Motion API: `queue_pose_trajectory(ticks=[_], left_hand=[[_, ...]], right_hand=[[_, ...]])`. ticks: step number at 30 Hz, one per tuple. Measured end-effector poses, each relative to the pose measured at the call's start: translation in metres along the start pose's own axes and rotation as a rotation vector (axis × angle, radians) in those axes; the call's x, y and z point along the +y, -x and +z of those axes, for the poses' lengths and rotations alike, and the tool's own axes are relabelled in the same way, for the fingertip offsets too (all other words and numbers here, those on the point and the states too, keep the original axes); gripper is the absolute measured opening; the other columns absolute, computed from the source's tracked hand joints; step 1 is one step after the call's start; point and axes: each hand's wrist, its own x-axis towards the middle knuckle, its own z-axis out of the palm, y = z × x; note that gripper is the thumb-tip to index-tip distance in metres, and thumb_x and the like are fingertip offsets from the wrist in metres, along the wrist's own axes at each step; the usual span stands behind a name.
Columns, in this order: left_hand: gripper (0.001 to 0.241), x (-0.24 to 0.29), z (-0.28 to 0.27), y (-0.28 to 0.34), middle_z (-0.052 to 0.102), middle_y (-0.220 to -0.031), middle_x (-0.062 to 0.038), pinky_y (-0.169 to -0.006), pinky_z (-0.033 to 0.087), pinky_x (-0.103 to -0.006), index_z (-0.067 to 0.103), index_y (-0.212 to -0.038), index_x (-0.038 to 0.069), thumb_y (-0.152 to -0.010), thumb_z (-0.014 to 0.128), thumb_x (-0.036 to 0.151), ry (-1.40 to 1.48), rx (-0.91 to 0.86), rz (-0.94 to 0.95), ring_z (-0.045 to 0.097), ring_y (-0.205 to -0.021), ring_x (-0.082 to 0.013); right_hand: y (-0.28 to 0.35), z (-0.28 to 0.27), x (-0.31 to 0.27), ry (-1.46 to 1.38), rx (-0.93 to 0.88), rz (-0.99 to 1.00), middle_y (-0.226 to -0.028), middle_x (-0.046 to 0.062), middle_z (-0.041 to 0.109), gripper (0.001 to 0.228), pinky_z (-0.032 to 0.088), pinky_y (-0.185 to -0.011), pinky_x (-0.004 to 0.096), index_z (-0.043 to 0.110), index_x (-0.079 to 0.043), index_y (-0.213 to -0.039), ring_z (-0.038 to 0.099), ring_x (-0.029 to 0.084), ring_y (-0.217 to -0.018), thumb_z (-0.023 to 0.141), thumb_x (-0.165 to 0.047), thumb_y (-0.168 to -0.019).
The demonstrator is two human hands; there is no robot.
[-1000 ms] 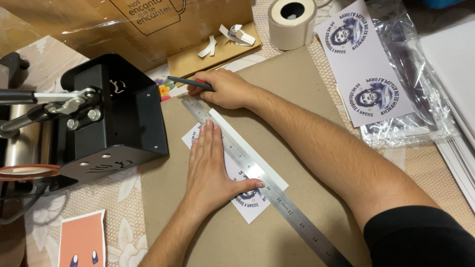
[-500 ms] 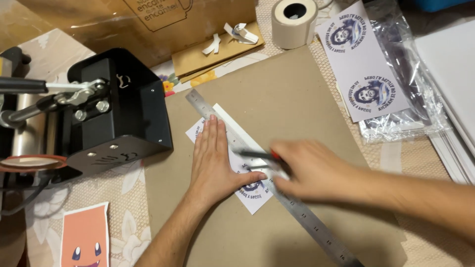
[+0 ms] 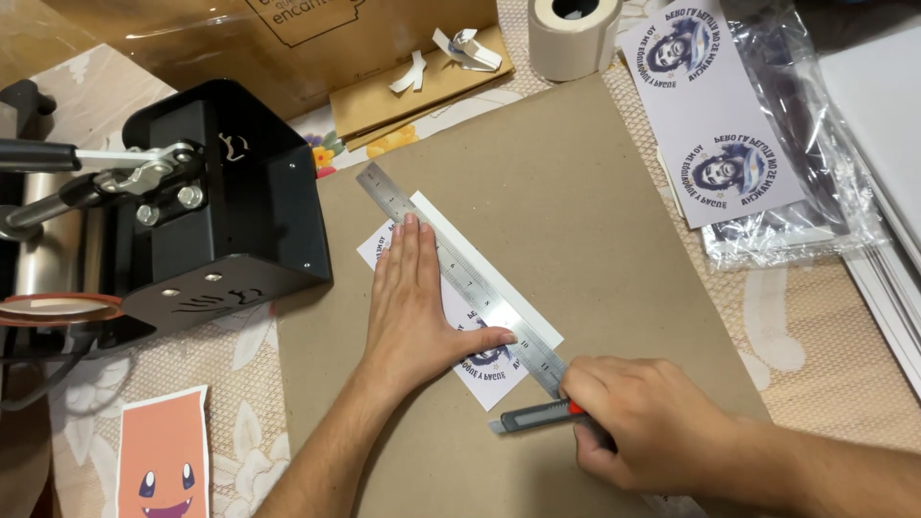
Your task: Cutting out printed circular designs from a sheet of paper using a ruler and a utility knife
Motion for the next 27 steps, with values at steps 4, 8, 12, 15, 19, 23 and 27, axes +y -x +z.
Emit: queue_pose_trajectory(ticks=[4,8,12,15,19,23,27], left_hand=[[0.156,-0.001,0.0,0.001,0.001,-0.167,-0.023,-0.123,0.005,-0.0488,0.004,-0.157,-0.003,-0.055,0.078,0.088,-0.01,-0.011,0.005,0.002,-0.155,-0.035],[0.157,-0.002,0.003,0.0,0.003,-0.166,-0.025,-0.122,0.009,-0.0525,0.007,-0.158,-0.002,-0.053,0.08,0.088,-0.015,0.008,0.008,0.006,-0.155,-0.0375],[0.158,-0.002,0.003,-0.001,0.003,-0.166,-0.025,-0.122,0.008,-0.0505,0.005,-0.158,-0.002,-0.052,0.08,0.088,-0.03,0.025,0.02,0.006,-0.155,-0.0367],[0.159,-0.002,0.002,0.0,0.003,-0.166,-0.025,-0.122,0.007,-0.0503,0.005,-0.158,-0.002,-0.051,0.081,0.088,-0.015,0.007,0.015,0.005,-0.155,-0.0374],[0.16,-0.003,0.004,0.0,0.003,-0.166,-0.025,-0.123,0.007,-0.0495,0.005,-0.158,-0.003,-0.05,0.08,0.089,-0.024,0.021,0.027,0.006,-0.155,-0.0378],[0.161,-0.002,0.004,0.0,0.004,-0.166,-0.024,-0.123,0.008,-0.0497,0.007,-0.157,-0.004,-0.049,0.083,0.088,-0.014,0.021,0.015,0.006,-0.155,-0.0364],[0.161,-0.003,0.004,0.0,0.004,-0.166,-0.025,-0.123,0.006,-0.0495,0.004,-0.157,-0.005,-0.051,0.083,0.088,-0.017,0.033,0.03,0.004,-0.155,-0.0363]], right_hand=[[0.0,-0.002,-0.002,0.037,0.075,-0.112,-0.07,-0.002,0.057,0.016,0.045,-0.044,0.041,0.048,-0.017,-0.078,0.058,0.024,-0.058,0.061,-0.02,-0.069],[-0.001,-0.003,-0.002,0.048,0.114,-0.157,-0.071,-0.001,0.056,0.018,0.046,-0.043,0.039,0.049,-0.016,-0.08,0.058,0.024,-0.059,0.061,-0.02,-0.068],[-0.001,-0.003,-0.001,0.018,0.093,-0.179,-0.072,0.002,0.057,0.018,0.048,-0.05,0.04,0.049,-0.015,-0.08,0.057,0.027,-0.059,0.063,-0.02,-0.07],[-0.001,-0.001,0.001,0.039,0.046,-0.18,-0.074,0.002,0.058,0.017,0.047,-0.05,0.04,0.049,-0.016,-0.08,0.057,0.027,-0.06,0.063,-0.022,-0.072],[0.0,0.001,0.002,0.03,0.034,-0.179,-0.073,0.003,0.057,0.016,0.047,-0.05,0.041,0.049,-0.015,-0.079,0.057,0.027,-0.061,0.063,-0.02,-0.072],[0.002,0.006,0.004,0.019,0.014,-0.128,-0.073,0.002,0.057,0.018,0.048,-0.051,0.041,0.049,-0.016,-0.08,0.058,0.027,-0.061,0.064,-0.021,-0.07],[0.002,0.007,0.004,0.022,-0.014,-0.087,-0.074,0.0,0.057,0.019,0.048,-0.049,0.042,0.049,-0.017,-0.08,0.059,0.026,-0.062,0.064,-0.022,-0.07]])
